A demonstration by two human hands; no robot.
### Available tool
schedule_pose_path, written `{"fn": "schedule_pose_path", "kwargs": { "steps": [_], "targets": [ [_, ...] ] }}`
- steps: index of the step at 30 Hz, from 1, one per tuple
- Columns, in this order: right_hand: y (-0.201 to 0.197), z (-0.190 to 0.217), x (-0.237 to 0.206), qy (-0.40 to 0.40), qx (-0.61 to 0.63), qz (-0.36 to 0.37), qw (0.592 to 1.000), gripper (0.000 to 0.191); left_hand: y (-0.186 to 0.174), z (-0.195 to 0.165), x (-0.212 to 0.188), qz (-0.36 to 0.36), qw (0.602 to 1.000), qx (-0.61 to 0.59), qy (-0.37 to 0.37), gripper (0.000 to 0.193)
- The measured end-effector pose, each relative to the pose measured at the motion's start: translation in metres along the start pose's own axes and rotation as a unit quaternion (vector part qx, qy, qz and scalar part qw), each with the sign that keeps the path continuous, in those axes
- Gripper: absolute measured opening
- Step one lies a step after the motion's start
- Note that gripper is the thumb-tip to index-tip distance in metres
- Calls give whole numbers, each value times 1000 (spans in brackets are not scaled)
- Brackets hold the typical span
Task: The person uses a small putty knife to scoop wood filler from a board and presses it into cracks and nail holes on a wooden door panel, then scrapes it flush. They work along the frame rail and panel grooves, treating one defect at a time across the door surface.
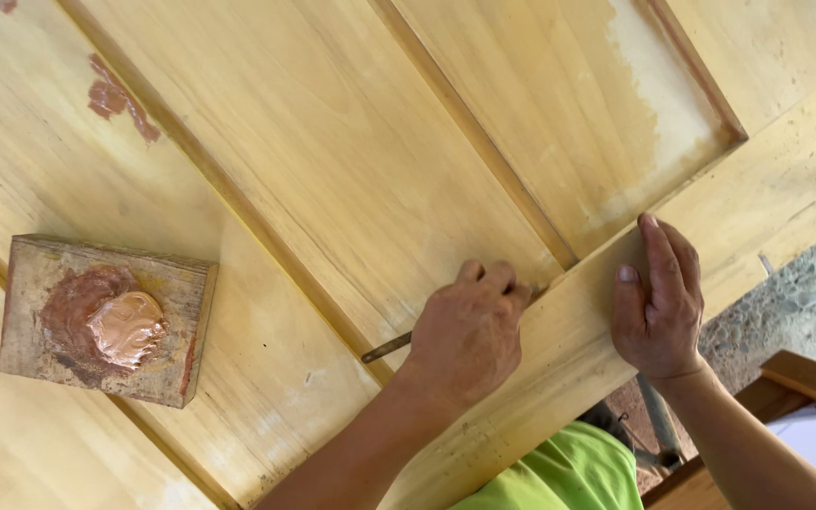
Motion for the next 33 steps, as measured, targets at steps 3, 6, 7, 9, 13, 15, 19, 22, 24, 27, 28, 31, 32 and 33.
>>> {"fn": "schedule_pose_path", "kwargs": {
  "steps": [3, 6, 7, 9, 13, 15, 19, 22, 24, 27, 28, 31, 32, 33],
  "targets": [
    [1, -1, -1, 5, 4, 3, 1000, 50, -2, -2, 1, -24, 1000, -10, 12, 31],
    [1, -2, -1, -5, 5, -1, 1000, 50, -3, -3, 2, -9, 1000, -9, 4, 35],
    [1, -2, -1, -10, 7, -5, 1000, 50, -2, -3, 2, 11, 1000, -8, -2, 36],
    [2, -1, -1, -14, 13, -3, 1000, 50, -5, -5, 1, -9, 1000, 6, 24, 34],
    [1, 0, -1, -32, 8, -10, 999, 50, 2, 2, 2, 0, 1000, -8, -3, 27],
    [1, -1, -1, -24, 8, -9, 1000, 49, 5, 2, 2, -36, 999, -17, 20, 29],
    [2, -4, -4, -34, 21, -12, 999, 49, 6, 10, -13, -20, 999, -29, 32, 35],
    [3, -7, -6, -17, 22, -7, 1000, 49, -13, 22, -42, -35, 998, -44, 27, 31],
    [3, -7, -7, -19, 23, -11, 999, 49, -24, 33, -56, -2, 999, -41, -6, 35],
    [1, -6, -6, -17, 20, -14, 1000, 49, -29, 31, -46, -28, 996, -76, -24, 34],
    [2, -7, -6, -8, 18, -9, 1000, 49, -27, 28, -39, -45, 994, -94, -35, 32],
    [1, -6, -5, -11, 14, -8, 1000, 49, -13, 12, -14, -66, 994, -85, -5, 35],
    [2, -6, -5, -13, 17, -5, 1000, 48, -10, 11, -14, -66, 994, -83, 2, 35],
    [2, -5, -5, -18, 25, -5, 1000, 49, -10, 11, -17, -65, 995, -80, 9, 35]
  ]
}}
Point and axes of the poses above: each hand's wrist, its own x-axis towards the middle knuckle, its own y-axis out of the palm, z = x × y, the point moved 5 cm from there along x, towards the middle knuckle, and after that the axes turned 4 degrees about -y, right-handed, at the moved point
